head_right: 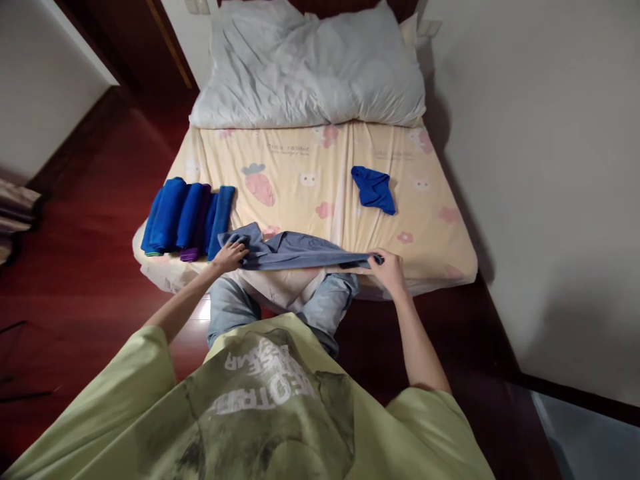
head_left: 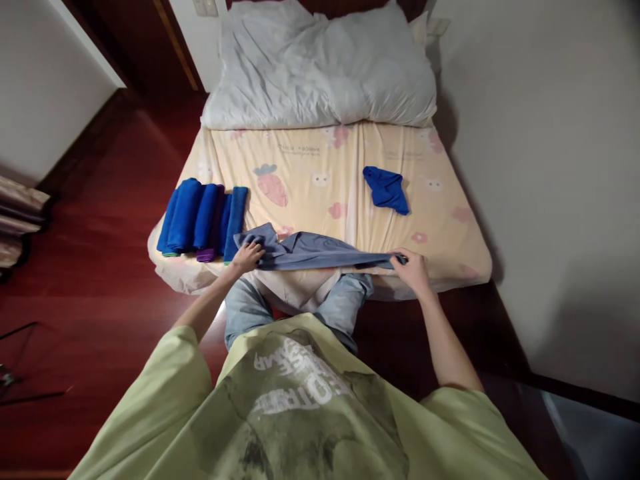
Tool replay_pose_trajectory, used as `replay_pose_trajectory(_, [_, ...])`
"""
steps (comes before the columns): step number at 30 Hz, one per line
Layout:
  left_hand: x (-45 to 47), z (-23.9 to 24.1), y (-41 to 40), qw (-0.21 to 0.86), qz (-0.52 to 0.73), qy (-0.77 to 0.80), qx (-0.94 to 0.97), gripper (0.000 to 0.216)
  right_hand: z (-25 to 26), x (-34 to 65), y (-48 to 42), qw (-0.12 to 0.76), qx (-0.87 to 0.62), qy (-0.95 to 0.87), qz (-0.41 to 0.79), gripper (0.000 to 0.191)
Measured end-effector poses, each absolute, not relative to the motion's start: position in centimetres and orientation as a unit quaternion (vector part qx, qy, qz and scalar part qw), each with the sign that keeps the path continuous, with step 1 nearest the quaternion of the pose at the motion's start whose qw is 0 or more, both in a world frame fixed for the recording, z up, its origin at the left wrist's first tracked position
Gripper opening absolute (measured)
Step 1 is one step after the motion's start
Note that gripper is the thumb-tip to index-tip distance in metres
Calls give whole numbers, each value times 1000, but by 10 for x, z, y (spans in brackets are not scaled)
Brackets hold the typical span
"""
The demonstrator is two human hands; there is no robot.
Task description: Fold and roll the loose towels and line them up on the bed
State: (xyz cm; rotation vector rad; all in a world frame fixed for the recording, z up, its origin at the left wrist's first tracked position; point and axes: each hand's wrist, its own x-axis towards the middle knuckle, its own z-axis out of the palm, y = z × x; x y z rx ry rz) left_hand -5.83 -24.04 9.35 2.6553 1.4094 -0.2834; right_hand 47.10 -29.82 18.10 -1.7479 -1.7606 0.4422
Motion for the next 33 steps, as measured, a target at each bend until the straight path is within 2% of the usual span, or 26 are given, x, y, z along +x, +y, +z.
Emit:
replay_pose_trajectory(4, [-91, 102, -239, 21, -118, 454, 883, 33, 191, 485, -295, 331, -655, -656, 179, 24])
replay_pose_trajectory(9, [-107, 145, -214, -8, -36, 469, 883, 24, 220, 507, -289, 349, -659, -646, 160, 17])
replay_pose_trajectory(15, [-132, 231, -189, -27, 98, 521, 847, 35, 271, 549, -283, 371, -692, -612, 92, 19])
replay_pose_trajectory(18, [-138, 269, -186, -25, 177, 526, 832, 45, 288, 571, -281, 357, -699, -609, 117, 26])
replay_pose_trajectory(21, [-140, 300, -187, -20, 250, 519, 817, 49, 304, 582, -282, 371, -694, -600, 147, 25])
replay_pose_trajectory(27, [-141, 343, -198, -2, 302, 514, 803, 44, 331, 578, -287, 479, -691, -529, 116, 15])
replay_pose_trajectory(33, [-137, 361, -207, 5, 334, 541, 772, 46, 333, 591, -290, 466, -699, -534, 94, 10])
